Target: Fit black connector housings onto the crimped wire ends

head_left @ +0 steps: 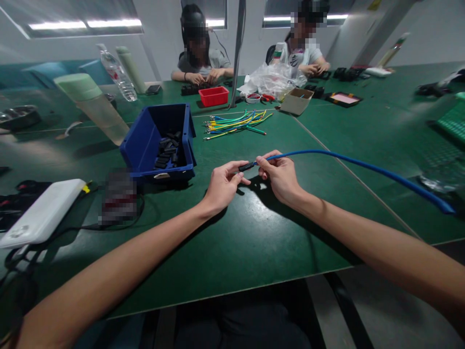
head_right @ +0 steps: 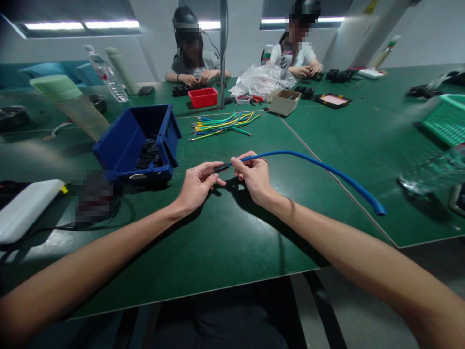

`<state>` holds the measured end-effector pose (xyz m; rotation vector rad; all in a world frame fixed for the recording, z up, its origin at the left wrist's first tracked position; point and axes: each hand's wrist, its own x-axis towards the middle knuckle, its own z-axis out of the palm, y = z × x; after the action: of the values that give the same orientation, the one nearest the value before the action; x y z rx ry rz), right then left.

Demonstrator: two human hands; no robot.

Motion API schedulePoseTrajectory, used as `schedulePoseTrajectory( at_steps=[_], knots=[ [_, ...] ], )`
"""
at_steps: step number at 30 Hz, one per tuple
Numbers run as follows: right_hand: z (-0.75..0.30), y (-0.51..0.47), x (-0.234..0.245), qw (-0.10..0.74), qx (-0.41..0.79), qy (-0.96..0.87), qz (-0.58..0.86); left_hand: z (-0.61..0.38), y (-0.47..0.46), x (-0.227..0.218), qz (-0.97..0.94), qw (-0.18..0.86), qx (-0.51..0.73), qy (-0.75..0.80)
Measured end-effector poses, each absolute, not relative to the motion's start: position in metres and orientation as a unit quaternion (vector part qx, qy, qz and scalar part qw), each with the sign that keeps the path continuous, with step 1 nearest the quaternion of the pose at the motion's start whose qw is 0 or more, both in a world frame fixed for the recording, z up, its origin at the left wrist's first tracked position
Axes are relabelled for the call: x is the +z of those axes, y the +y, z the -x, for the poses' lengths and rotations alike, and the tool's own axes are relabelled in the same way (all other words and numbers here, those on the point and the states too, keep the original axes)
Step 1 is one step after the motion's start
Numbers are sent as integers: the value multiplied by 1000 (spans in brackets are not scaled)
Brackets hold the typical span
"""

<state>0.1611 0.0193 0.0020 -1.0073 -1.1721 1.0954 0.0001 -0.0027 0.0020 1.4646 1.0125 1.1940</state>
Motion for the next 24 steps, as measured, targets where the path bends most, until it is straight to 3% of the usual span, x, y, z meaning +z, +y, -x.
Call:
schedulePoseTrajectory(
  at_steps=[24],
  knots=[
    [-158, 18, 1, 572, 462, -519, 435, -1, -2, 1, -604, 499, 471, 405]
  ],
)
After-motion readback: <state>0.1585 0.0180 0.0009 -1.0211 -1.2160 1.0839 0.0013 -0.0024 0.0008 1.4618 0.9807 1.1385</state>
